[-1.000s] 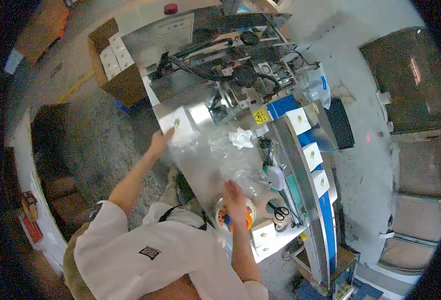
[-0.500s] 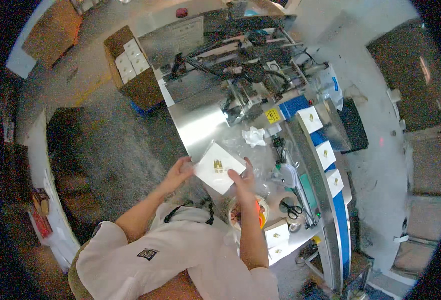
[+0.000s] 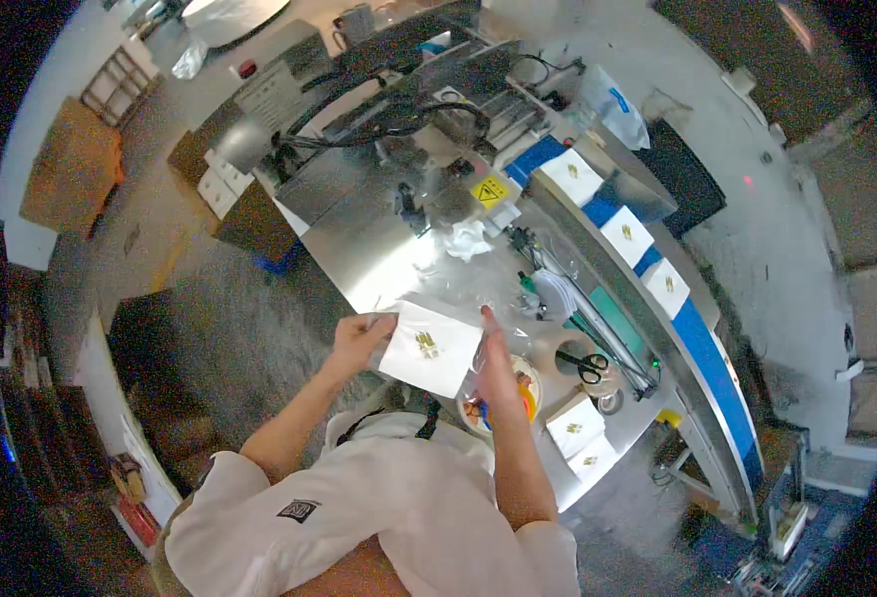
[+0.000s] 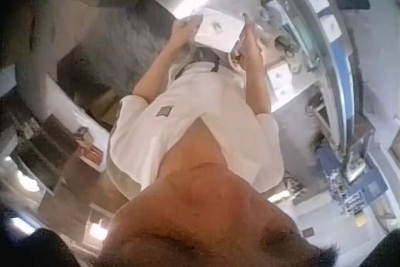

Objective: Packaging small white boxes into plastic bags, sealing them using a machine, and placing them into a shipping carton.

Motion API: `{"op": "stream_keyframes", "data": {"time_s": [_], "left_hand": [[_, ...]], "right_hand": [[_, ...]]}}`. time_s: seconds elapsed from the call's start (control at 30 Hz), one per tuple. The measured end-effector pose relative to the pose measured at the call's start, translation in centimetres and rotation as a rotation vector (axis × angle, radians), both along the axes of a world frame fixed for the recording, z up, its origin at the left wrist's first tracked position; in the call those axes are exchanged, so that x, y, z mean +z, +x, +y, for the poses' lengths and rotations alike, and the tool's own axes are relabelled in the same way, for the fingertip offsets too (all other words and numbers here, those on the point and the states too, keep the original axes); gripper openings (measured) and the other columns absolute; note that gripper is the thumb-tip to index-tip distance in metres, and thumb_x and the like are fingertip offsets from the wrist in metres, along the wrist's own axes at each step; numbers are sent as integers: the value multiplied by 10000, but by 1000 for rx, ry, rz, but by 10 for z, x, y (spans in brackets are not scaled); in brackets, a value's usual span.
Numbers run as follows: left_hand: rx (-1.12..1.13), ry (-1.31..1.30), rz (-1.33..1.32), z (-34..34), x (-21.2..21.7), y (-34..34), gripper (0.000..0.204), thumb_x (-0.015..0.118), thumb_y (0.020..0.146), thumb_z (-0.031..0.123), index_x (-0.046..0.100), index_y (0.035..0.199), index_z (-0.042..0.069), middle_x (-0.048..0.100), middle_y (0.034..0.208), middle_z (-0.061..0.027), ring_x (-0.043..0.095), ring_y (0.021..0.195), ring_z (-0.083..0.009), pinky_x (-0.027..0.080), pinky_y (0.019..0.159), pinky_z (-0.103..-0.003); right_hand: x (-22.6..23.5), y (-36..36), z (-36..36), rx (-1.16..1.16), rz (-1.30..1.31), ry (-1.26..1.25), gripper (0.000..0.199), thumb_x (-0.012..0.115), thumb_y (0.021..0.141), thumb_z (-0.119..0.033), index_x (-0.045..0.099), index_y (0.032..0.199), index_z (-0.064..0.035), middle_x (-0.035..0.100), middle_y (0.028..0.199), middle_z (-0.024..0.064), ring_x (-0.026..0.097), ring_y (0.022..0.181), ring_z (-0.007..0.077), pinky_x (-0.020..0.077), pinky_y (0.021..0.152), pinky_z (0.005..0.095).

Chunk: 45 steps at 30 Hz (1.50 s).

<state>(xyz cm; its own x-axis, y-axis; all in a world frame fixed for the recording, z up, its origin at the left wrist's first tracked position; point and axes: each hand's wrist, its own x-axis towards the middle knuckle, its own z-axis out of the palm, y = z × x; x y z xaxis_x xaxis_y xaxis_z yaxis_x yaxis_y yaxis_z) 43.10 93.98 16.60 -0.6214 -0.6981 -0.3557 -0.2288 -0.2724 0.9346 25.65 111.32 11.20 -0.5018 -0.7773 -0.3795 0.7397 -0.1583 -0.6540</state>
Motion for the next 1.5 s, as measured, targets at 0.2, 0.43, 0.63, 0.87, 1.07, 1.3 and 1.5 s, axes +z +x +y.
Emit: {"op": "stream_keyframes", "data": {"time_s": [0.2,0.43,0.63,0.87,1.07,1.3,1.5], "left_hand": [[93,105,100,7,33,-12,147,699,891,167,720,927,27,664,787,18,558,688,-46,445,640,-217],[79,259,314,18,88,-14,155,775,793,122,635,785,57,629,764,24,554,667,-64,444,637,-229],[54,38,212,22,119,-14,149,757,739,52,609,756,60,621,751,21,557,692,-64,444,637,-237],[-116,74,367,36,156,-30,134,707,711,-1,600,767,56,657,966,-63,575,840,-101,445,732,-237],[-8,-6,449,18,167,-27,248,674,714,-21,510,877,71,639,1086,-181,622,911,-181,503,745,-277],[201,-164,325,-46,115,-16,314,447,745,-57,510,1031,56,615,1006,-109,584,863,-153,469,741,-261],[146,-97,158,-54,32,-23,259,442,810,-27,552,1038,26,597,920,-75,556,821,-135,432,704,-231]], "right_hand": [[-3,13,37,108,-162,16,863,631,868,-546,218,1502,-130,383,1476,109,417,1337,309,385,1088,477],[11,17,35,120,-294,-73,865,696,802,-188,181,1484,-52,430,1408,169,504,1250,322,484,992,499],[53,-5,38,167,-128,-73,779,701,763,-160,314,1417,12,535,1289,197,556,1190,319,508,960,453],[36,10,50,113,-310,-110,783,726,745,-179,357,1412,-1,561,1287,163,569,1180,316,484,992,449],[37,15,59,116,-341,-206,736,705,766,-153,373,1408,-14,557,1298,165,574,1173,322,485,1001,464],[37,-8,101,-180,-206,44,617,684,779,-194,473,1307,46,640,1161,172,657,1027,303,544,905,422],[38,-51,165,-382,9,34,696,702,796,-234,410,1351,67,609,1218,186,639,1076,285,545,907,398]]}}
